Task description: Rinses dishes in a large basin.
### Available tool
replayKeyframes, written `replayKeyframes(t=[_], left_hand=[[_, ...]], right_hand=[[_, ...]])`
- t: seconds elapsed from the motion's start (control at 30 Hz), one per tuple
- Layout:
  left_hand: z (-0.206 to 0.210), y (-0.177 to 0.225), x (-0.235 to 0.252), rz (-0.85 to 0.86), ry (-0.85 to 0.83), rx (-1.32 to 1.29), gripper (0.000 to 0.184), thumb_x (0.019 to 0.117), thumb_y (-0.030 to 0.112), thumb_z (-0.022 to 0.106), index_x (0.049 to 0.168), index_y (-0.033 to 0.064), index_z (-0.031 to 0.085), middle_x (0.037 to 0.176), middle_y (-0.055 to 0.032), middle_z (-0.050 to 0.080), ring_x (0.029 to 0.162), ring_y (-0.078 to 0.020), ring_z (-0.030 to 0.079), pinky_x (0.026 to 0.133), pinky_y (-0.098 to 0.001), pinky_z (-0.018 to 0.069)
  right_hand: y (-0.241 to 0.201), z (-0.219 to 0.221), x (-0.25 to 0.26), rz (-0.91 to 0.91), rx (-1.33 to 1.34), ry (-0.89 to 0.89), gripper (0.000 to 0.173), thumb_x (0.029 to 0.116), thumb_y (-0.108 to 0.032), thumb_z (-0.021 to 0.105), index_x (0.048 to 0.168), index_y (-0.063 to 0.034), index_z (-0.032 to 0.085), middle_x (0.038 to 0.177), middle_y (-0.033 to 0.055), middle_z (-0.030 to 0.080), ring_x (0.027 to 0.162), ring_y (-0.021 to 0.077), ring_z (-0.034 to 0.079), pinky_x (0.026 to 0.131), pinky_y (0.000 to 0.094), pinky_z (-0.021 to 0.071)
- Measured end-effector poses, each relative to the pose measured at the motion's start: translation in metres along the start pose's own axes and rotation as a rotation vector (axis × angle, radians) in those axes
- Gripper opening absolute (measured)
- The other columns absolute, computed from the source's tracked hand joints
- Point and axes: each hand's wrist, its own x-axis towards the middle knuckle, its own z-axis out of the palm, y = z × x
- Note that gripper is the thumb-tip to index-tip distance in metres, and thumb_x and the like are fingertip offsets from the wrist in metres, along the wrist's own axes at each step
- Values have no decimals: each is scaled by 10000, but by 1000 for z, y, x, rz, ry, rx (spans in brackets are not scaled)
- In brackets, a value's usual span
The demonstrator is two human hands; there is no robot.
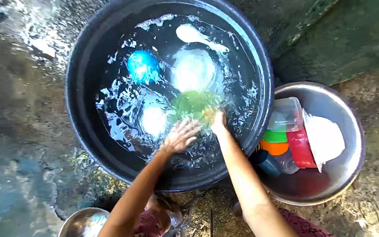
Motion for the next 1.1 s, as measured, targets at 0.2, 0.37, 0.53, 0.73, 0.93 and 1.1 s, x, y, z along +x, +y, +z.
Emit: replayKeyframes(t=[0.2,0.37,0.53,0.73,0.93,1.1], left_hand=[[-54,-23,52,-706,-44,-240,559,1121,343,371,1563,2,392,1605,-277,373,1487,-461,362,1219,-623,255],[-18,22,69,-299,2,-164,673,975,385,633,1546,72,465,1648,-182,353,1548,-400,268,1253,-611,164],[-9,2,5,64,-43,-18,597,901,5,679,1476,122,568,1571,-242,450,1471,-483,383,1158,-660,344],[-100,14,4,47,72,45,592,841,-89,677,1404,90,630,1346,-315,617,1108,-527,675,820,-645,575],[-199,35,16,-96,144,127,482,978,-34,539,1452,51,574,1346,-322,616,1077,-552,676,819,-680,550],[-228,70,30,-217,245,-80,496,1001,-3,484,1497,18,492,1238,-299,676,1075,-469,694,927,-626,528]], right_hand=[[37,2,14,-37,-105,-219,542,1140,-358,197,1486,3,406,1295,226,602,1092,272,627,923,434,530],[29,-4,17,-166,-160,-27,451,1130,-247,337,1471,18,470,1455,226,526,1324,288,519,1108,470,413],[14,-14,25,-89,-255,-83,522,1137,-353,271,1459,6,471,1328,258,583,1142,344,611,963,518,508],[-40,-51,4,70,-608,-437,554,1113,-511,218,1032,-83,561,589,-34,493,438,54,427,439,215,392],[-96,-65,-43,-764,-906,-291,400,1086,-263,469,1360,7,577,1184,217,668,992,309,685,886,492,548],[-122,-62,-63,-1178,-953,-315,798,893,-338,781,1524,-8,419,1513,250,469,1256,353,590,958,473,539]])
